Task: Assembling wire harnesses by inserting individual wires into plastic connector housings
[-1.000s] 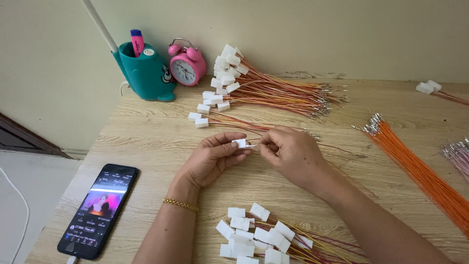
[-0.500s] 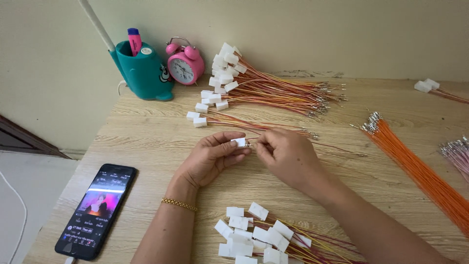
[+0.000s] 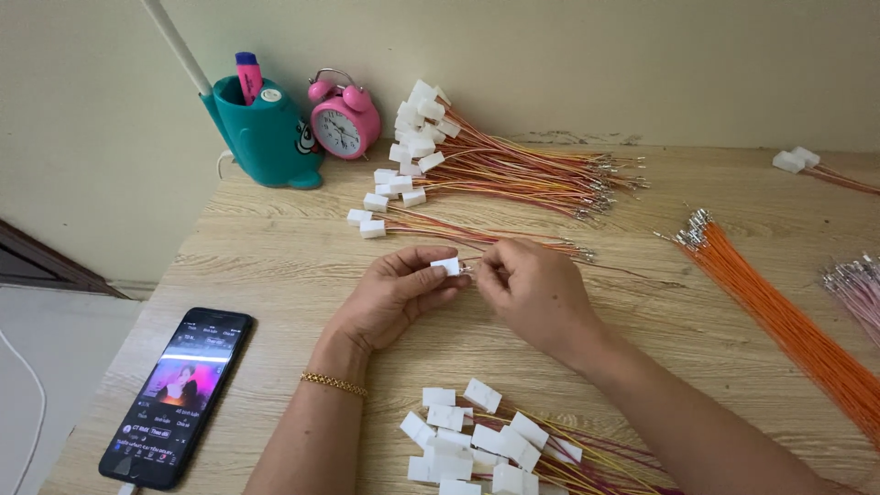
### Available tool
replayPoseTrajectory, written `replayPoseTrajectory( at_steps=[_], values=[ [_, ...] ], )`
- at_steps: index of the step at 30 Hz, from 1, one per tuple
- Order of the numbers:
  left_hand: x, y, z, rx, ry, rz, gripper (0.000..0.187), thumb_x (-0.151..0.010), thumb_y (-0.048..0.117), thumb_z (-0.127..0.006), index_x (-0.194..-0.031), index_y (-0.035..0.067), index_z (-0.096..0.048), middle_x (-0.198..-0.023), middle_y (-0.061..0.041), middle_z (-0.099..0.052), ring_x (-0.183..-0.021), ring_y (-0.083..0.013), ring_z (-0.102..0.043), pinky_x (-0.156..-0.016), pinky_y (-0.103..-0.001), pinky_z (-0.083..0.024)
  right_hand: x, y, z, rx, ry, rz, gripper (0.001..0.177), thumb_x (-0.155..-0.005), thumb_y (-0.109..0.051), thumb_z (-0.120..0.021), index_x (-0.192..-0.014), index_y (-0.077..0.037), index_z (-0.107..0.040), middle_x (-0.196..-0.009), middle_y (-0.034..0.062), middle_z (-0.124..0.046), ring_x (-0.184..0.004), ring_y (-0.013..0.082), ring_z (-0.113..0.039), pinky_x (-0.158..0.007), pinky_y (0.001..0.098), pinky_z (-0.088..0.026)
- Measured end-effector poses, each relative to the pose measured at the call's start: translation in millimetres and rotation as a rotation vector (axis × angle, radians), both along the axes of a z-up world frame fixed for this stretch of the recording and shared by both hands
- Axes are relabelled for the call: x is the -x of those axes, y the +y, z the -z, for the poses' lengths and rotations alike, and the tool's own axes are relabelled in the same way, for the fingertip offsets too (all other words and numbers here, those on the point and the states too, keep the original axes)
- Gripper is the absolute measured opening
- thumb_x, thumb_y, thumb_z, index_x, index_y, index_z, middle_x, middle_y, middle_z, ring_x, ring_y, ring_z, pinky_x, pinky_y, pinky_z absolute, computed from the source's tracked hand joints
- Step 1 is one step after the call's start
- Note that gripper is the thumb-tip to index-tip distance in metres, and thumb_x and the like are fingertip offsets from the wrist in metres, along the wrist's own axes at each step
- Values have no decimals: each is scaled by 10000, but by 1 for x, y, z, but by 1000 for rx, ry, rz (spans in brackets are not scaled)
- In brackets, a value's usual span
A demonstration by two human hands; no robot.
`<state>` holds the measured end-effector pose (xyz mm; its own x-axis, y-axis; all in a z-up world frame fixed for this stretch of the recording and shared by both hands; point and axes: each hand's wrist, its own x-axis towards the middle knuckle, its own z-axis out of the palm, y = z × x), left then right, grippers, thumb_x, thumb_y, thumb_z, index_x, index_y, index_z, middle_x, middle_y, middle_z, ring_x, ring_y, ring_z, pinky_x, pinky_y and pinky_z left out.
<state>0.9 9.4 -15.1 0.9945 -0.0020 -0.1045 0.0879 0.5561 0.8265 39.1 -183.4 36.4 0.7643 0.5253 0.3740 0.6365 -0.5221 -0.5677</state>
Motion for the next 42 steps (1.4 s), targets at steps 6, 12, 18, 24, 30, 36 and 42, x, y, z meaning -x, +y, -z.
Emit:
replayPoseTrajectory(
  at_steps=[6,12,18,24,30,36,42],
  values=[
    [-1,0,3,-12,8,3,306,-840,-43,-653,-1145,-70,-650,-939,-152,-665,-920,-336,-714,-788,-378,-639,3,4,-1,14,13,-5,127,-866,-197,-611,-790,-102,-648,-678,111,-639,-699,308,-675,-616,384,-520],
    [-5,-1,9,-21,13,-15,298,-825,-43,-672,-1122,-63,-659,-920,-140,-655,-912,-326,-714,-787,-392,-640,4,4,2,17,41,-18,130,-875,-201,-597,-816,-104,-661,-711,118,-656,-739,325,-680,-642,397,-523],
    [-11,1,23,-38,6,-7,298,-816,-48,-689,-1112,-62,-663,-906,-140,-657,-906,-324,-713,-793,-415,-638,6,5,0,52,53,-33,129,-891,-219,-582,-855,-120,-655,-736,113,-661,-768,325,-681,-662,412,-528],
    [-8,-2,2,-30,-21,-29,300,-815,-33,-691,-1113,-50,-668,-884,-117,-662,-875,-302,-720,-780,-386,-639,-6,-1,4,129,-33,-47,165,-884,-261,-625,-987,-135,-646,-862,139,-645,-903,375,-653,-764,472,-521],
    [-12,26,-4,43,-74,-292,344,-827,17,-700,-1162,23,-627,-847,-110,-641,-805,-311,-720,-722,-382,-638,-31,-8,33,452,-120,110,346,-895,-402,-596,-1212,-264,-589,-1101,41,-606,-1157,320,-521,-967,486,-426],
    [-28,49,22,-112,22,-682,355,-850,133,-743,-1148,10,-595,-963,-115,-600,-804,-268,-715,-713,-355,-627,-37,-5,30,457,-67,116,263,-900,-271,-598,-1151,-207,-644,-1069,67,-639,-1102,327,-573,-938,500,-428],
    [-21,42,20,-384,-51,-794,390,-936,159,-677,-1282,84,-515,-1169,-124,-526,-768,-214,-705,-651,-323,-629,-19,-18,-11,469,187,-25,232,-905,-231,-580,-1062,-102,-693,-1043,168,-675,-1070,401,-597,-916,524,-441]
  ],
)
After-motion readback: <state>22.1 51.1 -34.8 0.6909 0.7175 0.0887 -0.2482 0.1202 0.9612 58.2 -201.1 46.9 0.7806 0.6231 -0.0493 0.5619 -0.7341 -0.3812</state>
